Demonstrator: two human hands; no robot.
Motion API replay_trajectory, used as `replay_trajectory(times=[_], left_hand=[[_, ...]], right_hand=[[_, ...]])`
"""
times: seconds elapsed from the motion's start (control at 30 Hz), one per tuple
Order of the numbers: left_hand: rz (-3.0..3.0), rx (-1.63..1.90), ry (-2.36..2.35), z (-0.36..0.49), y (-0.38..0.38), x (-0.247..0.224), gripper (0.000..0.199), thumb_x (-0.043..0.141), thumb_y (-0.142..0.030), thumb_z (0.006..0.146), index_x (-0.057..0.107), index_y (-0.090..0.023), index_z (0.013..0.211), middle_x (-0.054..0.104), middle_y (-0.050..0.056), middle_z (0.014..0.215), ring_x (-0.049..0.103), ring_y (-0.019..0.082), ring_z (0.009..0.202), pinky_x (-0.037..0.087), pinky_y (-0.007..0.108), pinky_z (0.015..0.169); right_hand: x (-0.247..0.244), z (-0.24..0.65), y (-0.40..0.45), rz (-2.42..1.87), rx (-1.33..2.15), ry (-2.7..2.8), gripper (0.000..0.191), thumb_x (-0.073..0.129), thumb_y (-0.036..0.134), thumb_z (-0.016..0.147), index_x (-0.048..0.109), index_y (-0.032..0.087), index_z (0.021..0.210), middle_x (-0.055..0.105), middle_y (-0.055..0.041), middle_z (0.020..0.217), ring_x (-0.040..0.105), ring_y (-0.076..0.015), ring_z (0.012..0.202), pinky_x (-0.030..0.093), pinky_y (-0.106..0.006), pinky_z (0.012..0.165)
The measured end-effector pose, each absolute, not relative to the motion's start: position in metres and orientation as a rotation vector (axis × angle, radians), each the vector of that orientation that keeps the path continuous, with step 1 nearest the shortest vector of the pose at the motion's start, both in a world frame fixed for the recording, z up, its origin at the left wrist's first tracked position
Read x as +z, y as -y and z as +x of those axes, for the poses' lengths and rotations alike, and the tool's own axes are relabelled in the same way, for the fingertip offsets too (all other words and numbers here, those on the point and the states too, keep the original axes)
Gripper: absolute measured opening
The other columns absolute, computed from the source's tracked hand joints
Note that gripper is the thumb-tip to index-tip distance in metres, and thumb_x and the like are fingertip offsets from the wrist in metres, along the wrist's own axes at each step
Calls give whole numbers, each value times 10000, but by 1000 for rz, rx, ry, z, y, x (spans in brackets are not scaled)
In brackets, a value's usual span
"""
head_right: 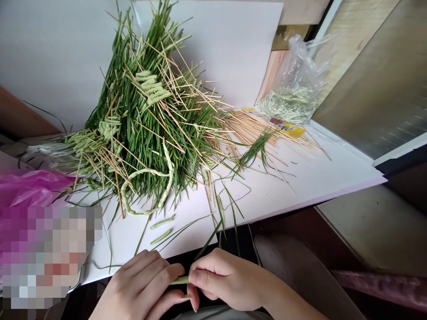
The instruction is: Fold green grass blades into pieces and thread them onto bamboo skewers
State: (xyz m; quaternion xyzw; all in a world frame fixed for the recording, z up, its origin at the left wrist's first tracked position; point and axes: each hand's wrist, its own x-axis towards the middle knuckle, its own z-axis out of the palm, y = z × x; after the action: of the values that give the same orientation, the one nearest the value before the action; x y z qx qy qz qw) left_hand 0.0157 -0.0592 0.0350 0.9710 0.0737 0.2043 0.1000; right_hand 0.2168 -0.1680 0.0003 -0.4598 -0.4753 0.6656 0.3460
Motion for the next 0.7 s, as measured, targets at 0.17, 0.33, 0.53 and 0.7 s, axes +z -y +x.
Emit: replay_trajectory(times=[0.17, 0.33, 0.53, 0.7], left_hand=[[2867, 624, -177, 20, 65, 27, 383, 365, -206, 1065, 577, -204, 746, 623, -3, 628, 562, 169, 542, 411, 304, 537], [2819, 599, -224, 20, 63, 26, 322, 441, -247, 1053, 603, -207, 777, 641, 6, 650, 585, 173, 572, 433, 293, 541], [2631, 715, -472, 9, 48, 25, 302, 641, -433, 958, 618, -205, 1157, 754, 54, 933, 696, 208, 778, 554, 307, 684], [2531, 713, -486, -1, 36, 25, 159, 664, -298, 960, 658, -241, 1108, 742, 33, 912, 702, 193, 811, 568, 275, 709]], right_hand=[[2, 214, 167, -1215, 1730, 1278, 514, 456, 513, 1087, 653, 141, 792, 438, 48, 615, 383, -89, 555, 290, -210, 532], [5, 215, 166, -1235, 1714, 1269, 535, 441, 543, 1089, 635, 136, 802, 444, 44, 648, 373, -83, 567, 285, -203, 532], [-6, 219, 166, -1054, 1825, 904, 514, 512, 613, 1045, 594, 140, 859, 336, 91, 584, 221, -72, 487, 172, -208, 438], [-6, 220, 163, -977, 1841, 860, 484, 538, 566, 1043, 596, 134, 833, 348, 104, 506, 207, -58, 424, 183, -208, 415]])
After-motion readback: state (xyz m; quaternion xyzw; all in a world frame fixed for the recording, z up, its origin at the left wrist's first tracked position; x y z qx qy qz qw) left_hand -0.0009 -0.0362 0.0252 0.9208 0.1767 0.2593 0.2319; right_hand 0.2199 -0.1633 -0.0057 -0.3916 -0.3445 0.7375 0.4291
